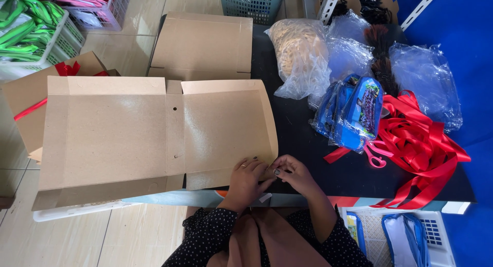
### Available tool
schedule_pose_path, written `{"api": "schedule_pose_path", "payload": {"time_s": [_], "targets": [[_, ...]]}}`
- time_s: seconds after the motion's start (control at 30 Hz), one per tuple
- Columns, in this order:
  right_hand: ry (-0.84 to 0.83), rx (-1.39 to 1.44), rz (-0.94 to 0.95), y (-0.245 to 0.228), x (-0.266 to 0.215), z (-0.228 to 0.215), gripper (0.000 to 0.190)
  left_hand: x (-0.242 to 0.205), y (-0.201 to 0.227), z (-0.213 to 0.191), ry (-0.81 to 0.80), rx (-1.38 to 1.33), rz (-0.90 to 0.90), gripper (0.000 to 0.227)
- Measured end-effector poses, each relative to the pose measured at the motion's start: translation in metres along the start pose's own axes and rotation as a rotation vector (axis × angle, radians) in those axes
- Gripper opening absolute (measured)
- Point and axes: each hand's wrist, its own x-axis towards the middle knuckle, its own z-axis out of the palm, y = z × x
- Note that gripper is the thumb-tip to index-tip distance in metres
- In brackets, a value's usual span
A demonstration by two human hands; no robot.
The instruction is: The person removes a blue pencil case from a plastic wrapper and places it on the table. Then, they fold a flat cardboard sheet into a box shape by bending the side flaps and tucking the tabs into slots to form the box structure.
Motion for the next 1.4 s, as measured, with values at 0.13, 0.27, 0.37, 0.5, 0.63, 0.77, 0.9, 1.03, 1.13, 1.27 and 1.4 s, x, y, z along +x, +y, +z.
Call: {"api": "schedule_pose_path", "payload": {"time_s": [0.13,0.27,0.37,0.5,0.63,0.77,0.9,1.03,1.13,1.27,1.4], "targets": [[0.052,-0.045,-0.024,-0.01,-0.006,0.004,0.024,0.006,-0.012,0.014,0.022,0.071,-0.061,0.01],[0.168,-0.104,0.063,0.0,-0.01,0.009,0.042,0.024,-0.003,-0.013,-0.015,0.046,-0.091,0.024],[0.192,-0.103,0.251,-0.007,-0.015,0.025,0.041,0.033,0.005,-0.024,-0.04,0.036,-0.087,0.027],[0.169,0.194,0.284,0.009,-0.008,0.039,0.032,0.046,0.015,-0.04,-0.107,-0.105,-0.015,0.015],[0.246,0.41,0.3,0.032,0.002,0.04,0.027,0.048,0.006,-0.037,-0.015,-0.071,0.041,0.011],[0.265,0.515,0.33,0.044,0.006,0.041,0.025,0.046,0.002,-0.046,-0.009,-0.071,0.005,0.009],[0.287,0.61,0.337,0.054,0.012,0.047,0.02,0.045,0.006,-0.049,-0.047,-0.109,-0.011,0.01],[0.304,0.622,0.34,0.029,0.005,0.055,0.019,0.047,0.01,-0.055,-0.218,-0.223,-0.112,0.008],[0.295,0.614,0.336,0.034,0.006,0.053,0.019,0.052,0.011,-0.064,-0.254,-0.304,-0.163,0.008],[0.284,0.614,0.349,0.039,0.006,0.051,0.017,0.059,0.016,-0.082,-0.244,-0.411,-0.254,0.008],[0.266,0.655,0.354,0.053,0.009,0.046,0.015,0.064,0.024,-0.093,-0.28,-0.496,-0.425,0.011]]}}
